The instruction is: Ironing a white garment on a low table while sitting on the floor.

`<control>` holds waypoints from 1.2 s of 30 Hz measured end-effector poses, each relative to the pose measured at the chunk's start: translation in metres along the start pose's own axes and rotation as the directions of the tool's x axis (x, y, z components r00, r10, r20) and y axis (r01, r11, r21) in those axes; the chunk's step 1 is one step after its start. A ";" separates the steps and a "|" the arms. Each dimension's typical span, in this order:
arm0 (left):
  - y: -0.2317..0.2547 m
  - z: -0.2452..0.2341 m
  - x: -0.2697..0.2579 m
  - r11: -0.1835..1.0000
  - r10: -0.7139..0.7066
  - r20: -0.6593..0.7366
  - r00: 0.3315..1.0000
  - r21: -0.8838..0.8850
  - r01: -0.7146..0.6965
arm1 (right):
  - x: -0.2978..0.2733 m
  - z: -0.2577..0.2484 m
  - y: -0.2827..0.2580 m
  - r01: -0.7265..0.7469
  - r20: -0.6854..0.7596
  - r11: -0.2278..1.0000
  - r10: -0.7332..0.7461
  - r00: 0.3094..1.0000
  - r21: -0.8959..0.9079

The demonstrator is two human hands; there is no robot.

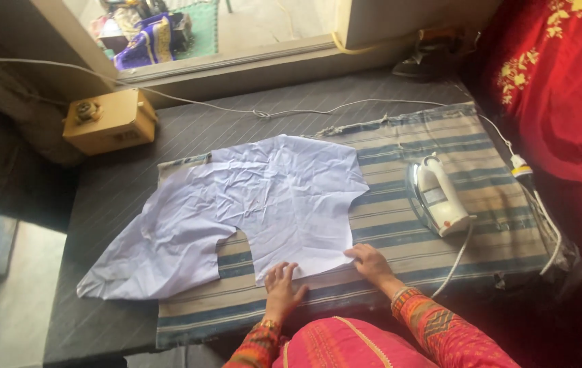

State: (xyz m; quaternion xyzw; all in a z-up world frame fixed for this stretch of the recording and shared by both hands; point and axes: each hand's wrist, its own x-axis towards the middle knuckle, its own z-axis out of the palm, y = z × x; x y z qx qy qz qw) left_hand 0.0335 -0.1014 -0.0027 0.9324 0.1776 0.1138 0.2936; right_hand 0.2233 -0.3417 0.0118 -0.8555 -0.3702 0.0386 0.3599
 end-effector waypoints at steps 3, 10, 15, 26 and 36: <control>0.007 0.006 0.012 1.000 0.009 0.025 1.000 0.012 -0.010 | 0.007 0.002 0.014 -0.002 0.073 1.000 0.004 0.997 -0.024; -0.068 0.003 0.024 0.993 -0.027 -0.046 0.999 0.114 0.032 | 0.020 0.041 0.057 -0.387 0.059 0.922 0.386 0.921 0.018; -0.125 -0.008 0.017 0.975 -0.216 -0.105 0.971 0.032 0.221 | 0.016 0.044 0.056 -0.428 -0.041 0.903 0.427 0.903 -0.020; -0.098 -0.035 0.011 0.935 -0.352 -0.076 0.933 0.017 0.354 | 0.009 0.015 0.012 -0.535 0.023 0.804 0.559 0.829 -0.260; -0.094 -0.038 0.005 0.955 -0.286 -0.144 0.947 0.036 0.294 | 0.005 0.007 -0.002 -0.541 -0.006 0.796 0.560 0.828 -0.271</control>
